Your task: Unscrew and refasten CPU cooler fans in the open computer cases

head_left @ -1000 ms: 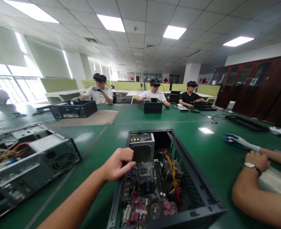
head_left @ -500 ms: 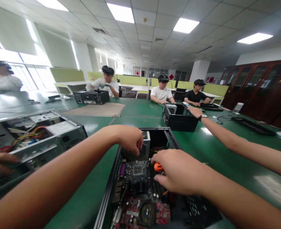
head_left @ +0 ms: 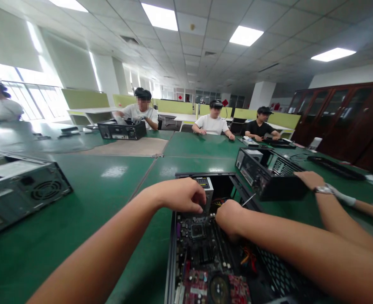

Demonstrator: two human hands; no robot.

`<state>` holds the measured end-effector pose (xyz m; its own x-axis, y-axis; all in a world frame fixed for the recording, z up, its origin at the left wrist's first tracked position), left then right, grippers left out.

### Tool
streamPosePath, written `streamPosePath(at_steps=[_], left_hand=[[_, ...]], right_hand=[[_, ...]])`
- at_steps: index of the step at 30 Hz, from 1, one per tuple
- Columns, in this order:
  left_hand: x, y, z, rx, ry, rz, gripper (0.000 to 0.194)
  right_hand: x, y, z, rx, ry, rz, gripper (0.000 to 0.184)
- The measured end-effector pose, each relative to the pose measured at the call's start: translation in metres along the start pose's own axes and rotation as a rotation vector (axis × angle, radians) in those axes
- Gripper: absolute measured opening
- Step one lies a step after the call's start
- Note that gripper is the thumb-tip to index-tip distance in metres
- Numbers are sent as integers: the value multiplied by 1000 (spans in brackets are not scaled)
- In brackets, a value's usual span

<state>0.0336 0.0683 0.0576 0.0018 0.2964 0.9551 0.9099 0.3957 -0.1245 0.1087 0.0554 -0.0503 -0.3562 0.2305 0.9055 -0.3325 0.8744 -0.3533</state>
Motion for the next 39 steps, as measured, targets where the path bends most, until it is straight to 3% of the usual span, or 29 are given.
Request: streamPosePath(at_steps=[4, 9, 13, 17, 21, 24, 27, 29, 34, 39], left_hand=[[2, -2, 4, 19, -12, -30, 42], [-1, -4, 2, -24, -60, -112, 90], [12, -3, -14, -101, -39, -351, 110], [24, -5, -33, -139, 57, -461, 103], [18, 1, -36, -90, 111, -352, 85], [-7, 16, -31, -53, 191, -157, 76], [-35, 34, -26, -21, 296, 9, 67], [-49, 43, -21, 16, 337, 80, 63], [-63, 53, -10, 87, 359, 64, 64], [-83, 58, -4, 75, 377, 127, 70]], right_hand=[[35, -25, -17, 53, 26, -119, 47], [86, -58, -61, 175, 524, -398, 68], [94, -69, -85, 247, 826, -500, 69], [84, -72, -91, 237, 974, -546, 71], [78, -81, -106, 156, 1054, -615, 75], [76, -88, -122, 53, 1132, -610, 53], [82, -101, -120, 72, 1124, -598, 42], [91, -114, -111, 112, 1023, -662, 38], [108, -146, -91, 171, 867, -885, 32], [109, -146, -86, 208, 932, -909, 35]])
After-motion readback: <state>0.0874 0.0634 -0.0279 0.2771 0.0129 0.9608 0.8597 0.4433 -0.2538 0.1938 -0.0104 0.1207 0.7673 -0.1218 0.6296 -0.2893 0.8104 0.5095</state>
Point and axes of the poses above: each hand's wrist, its own y-axis towards the middle knuckle, its own x-axis out of the back of the hand, z = x × y, the point moved 8 cm from there along y, towards the middle knuckle, and after that the axes turned 10 degrees about -x, right-handed, at the moved point
